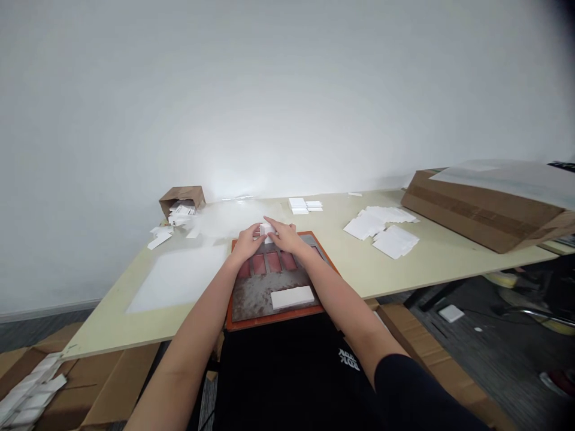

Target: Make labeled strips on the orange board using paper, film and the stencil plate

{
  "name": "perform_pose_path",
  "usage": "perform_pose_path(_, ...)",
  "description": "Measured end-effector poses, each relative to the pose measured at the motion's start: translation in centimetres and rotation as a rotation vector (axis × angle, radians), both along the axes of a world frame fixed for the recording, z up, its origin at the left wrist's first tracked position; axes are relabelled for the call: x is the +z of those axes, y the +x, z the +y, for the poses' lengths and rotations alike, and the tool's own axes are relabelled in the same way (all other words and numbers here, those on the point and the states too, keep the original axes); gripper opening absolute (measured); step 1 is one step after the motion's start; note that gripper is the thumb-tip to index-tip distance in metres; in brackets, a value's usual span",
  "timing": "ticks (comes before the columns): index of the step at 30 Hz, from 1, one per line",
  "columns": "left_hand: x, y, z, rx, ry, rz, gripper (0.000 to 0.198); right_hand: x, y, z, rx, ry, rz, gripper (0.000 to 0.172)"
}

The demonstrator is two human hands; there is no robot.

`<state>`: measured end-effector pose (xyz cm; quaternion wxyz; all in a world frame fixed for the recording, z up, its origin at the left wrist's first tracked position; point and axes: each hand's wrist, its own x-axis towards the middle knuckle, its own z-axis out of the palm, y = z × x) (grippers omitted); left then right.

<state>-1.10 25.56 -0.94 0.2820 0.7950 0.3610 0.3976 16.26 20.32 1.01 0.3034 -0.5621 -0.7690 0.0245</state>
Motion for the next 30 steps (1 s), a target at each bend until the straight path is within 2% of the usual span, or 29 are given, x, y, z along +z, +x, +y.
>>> perform_pose_path(5, 0.1, 0.1, -0.1, 0.018, 0.001, -0.020, 0.045, 0.1, 0.5, 0.6, 0.006, 0.020, 0.058, 0.044)
perform_pose_path(8, 0.3, -0.2, -0.1, 0.062, 0.003, -0.053, 0.060, 0.3, 1.1, 0.8, -0.003, 0.040, 0.098, 0.044)
perform_pose_path(10, 0.4, -0.4, -0.2, 0.082, 0.004, -0.063, 0.064, 0.3, 1.5, 0.8, -0.019, 0.029, 0.110, 0.044)
perform_pose_path(12, 0.4, -0.5, -0.3, 0.087, 0.002, -0.061, 0.061, 0.1, 1.7, 0.7, -0.032, 0.001, 0.106, 0.044)
perform_pose_path(18, 0.4, -0.3, -0.7, 0.037, -0.022, -0.021, 0.036, -0.1, 1.6, 0.7, -0.047, -0.030, 0.130, 0.043)
perform_pose_path(30, 0.6, -0.5, -1.0, 0.049, -0.016, 0.016, 0.037, -0.2, 1.8, 0.8, -0.052, -0.021, 0.188, 0.043)
